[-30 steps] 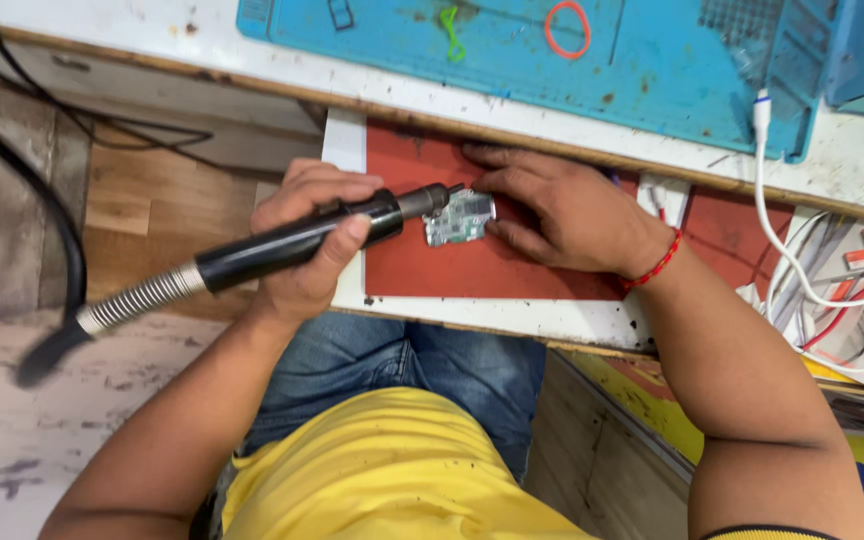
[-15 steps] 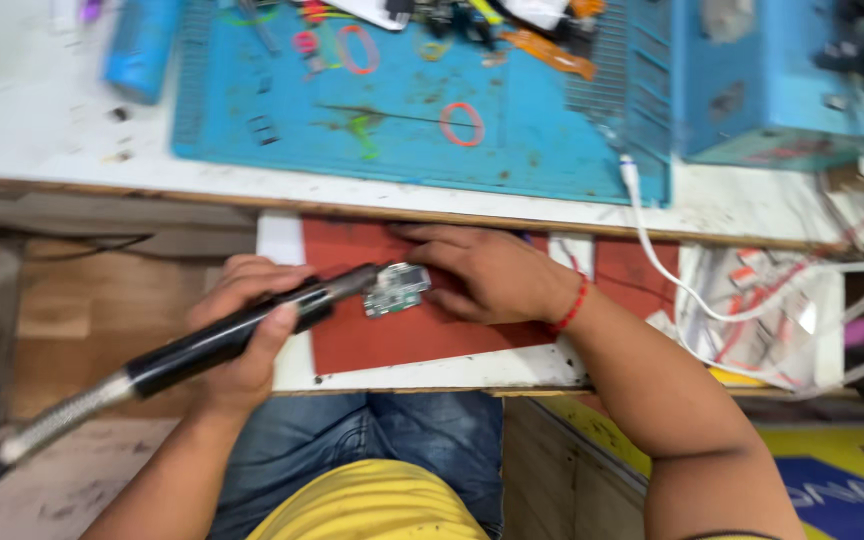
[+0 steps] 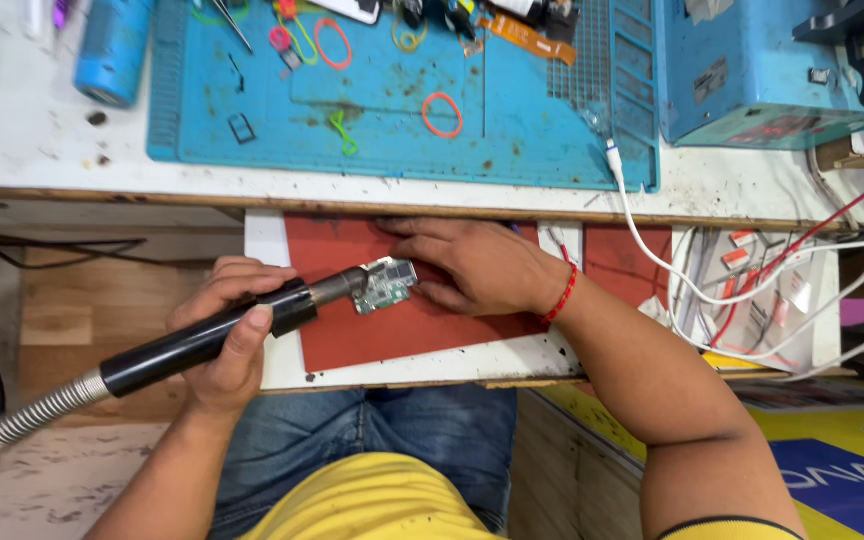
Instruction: The person sits on the floor and uses a hot air gun to heat a small circuit board placed on a red mat. They hold the board with one hand and direct the hot air with the other, occasionally adjusting the board's position.
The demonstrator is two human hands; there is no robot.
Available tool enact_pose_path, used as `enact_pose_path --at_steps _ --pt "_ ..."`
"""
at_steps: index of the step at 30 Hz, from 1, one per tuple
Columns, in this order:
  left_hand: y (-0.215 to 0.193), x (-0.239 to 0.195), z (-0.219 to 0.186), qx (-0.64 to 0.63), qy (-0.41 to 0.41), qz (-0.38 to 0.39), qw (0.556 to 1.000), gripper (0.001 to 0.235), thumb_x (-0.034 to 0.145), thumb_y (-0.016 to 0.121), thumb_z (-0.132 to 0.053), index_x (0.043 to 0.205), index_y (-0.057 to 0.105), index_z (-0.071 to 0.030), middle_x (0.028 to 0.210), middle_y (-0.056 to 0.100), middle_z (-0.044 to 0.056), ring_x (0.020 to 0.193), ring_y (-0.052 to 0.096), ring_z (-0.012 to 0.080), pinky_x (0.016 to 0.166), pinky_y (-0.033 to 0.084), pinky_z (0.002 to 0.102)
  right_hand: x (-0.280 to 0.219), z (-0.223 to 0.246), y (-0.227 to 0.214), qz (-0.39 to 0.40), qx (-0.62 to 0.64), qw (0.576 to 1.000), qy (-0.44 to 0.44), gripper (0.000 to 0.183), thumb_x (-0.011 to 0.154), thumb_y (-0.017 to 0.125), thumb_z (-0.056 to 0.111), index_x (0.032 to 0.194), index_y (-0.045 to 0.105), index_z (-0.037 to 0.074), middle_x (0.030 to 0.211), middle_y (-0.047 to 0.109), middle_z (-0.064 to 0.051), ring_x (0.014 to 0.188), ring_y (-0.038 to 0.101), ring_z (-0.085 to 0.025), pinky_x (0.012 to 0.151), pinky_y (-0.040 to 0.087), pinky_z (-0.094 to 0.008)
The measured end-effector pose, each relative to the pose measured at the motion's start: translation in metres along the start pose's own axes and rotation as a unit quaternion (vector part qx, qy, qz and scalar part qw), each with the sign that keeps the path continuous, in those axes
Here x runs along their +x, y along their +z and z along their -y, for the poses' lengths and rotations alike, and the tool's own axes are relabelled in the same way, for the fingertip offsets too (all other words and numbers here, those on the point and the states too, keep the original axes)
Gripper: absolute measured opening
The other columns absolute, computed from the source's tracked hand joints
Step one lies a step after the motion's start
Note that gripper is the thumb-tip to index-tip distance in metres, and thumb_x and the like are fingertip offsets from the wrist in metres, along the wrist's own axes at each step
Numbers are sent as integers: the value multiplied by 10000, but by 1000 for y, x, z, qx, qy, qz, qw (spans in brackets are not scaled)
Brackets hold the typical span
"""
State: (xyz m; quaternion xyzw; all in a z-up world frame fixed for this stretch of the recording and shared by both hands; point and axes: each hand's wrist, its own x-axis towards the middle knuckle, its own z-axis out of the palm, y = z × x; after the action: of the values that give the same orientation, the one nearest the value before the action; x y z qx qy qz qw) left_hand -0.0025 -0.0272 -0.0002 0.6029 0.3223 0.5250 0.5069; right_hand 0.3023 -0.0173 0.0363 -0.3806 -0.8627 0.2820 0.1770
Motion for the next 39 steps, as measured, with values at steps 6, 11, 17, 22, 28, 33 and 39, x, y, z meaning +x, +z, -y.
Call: enact_pose_path --at_steps 6,11,17,22,28,33,39 --pt "-1 -2 1 31 0 42 999 269 972 643 -215 1092 677 24 1070 722 185 1033 645 240 980 522 348 -3 -4 3 27 15 999 36 430 848 723 173 1245 633 32 1477 559 -148 1219 626 -342 983 528 -423" --pt "1 -1 5 -38 -12 -17 999 284 1003 648 -212 1142 646 37 1176 680 182 1099 649 241 1034 517 355 0 -1 2 13 11 1000 26 435 836 718 177 1240 638 36 1480 558 -147 1215 624 -345 980 524 -424" --pt "-3 -8 9 -24 -10 7 1000 274 1003 640 -204 1134 672 34 1108 712 181 1031 661 227 968 533 325 -3 0 3 12 -5 1000 13 429 844 721 166 1242 642 25 1482 557 -166 1228 615 -367 1013 514 -431" --pt "-3 3 2 8 -4 31 999 265 986 650 -201 1097 679 38 1108 723 196 1009 675 241 961 534 342 2 2 -1 25 15 999 30 431 832 728 169 1225 635 20 1460 570 -166 1205 618 -376 986 515 -431" --pt "-4 1 4 -36 -16 37 999 256 989 649 -209 1094 686 21 1110 718 179 1019 687 237 965 550 356 -1 0 2 8 -7 1000 9 424 841 738 159 1231 648 19 1466 565 -178 1243 605 -384 1026 508 -436" --pt "-4 5 -2 -14 30 100 994 271 964 663 -244 1068 712 1 1022 749 172 969 664 220 933 527 330 2 4 -1 13 -4 1000 21 428 835 741 156 1232 651 23 1468 568 -177 1233 611 -383 1006 515 -433" --pt "0 4 -5 41 39 108 993 271 944 698 -247 1089 709 -19 1113 752 130 1032 637 225 988 505 337 -3 1 2 10 6 1000 20 435 851 748 163 1251 646 23 1471 561 -182 1248 609 -384 1017 519 -430"
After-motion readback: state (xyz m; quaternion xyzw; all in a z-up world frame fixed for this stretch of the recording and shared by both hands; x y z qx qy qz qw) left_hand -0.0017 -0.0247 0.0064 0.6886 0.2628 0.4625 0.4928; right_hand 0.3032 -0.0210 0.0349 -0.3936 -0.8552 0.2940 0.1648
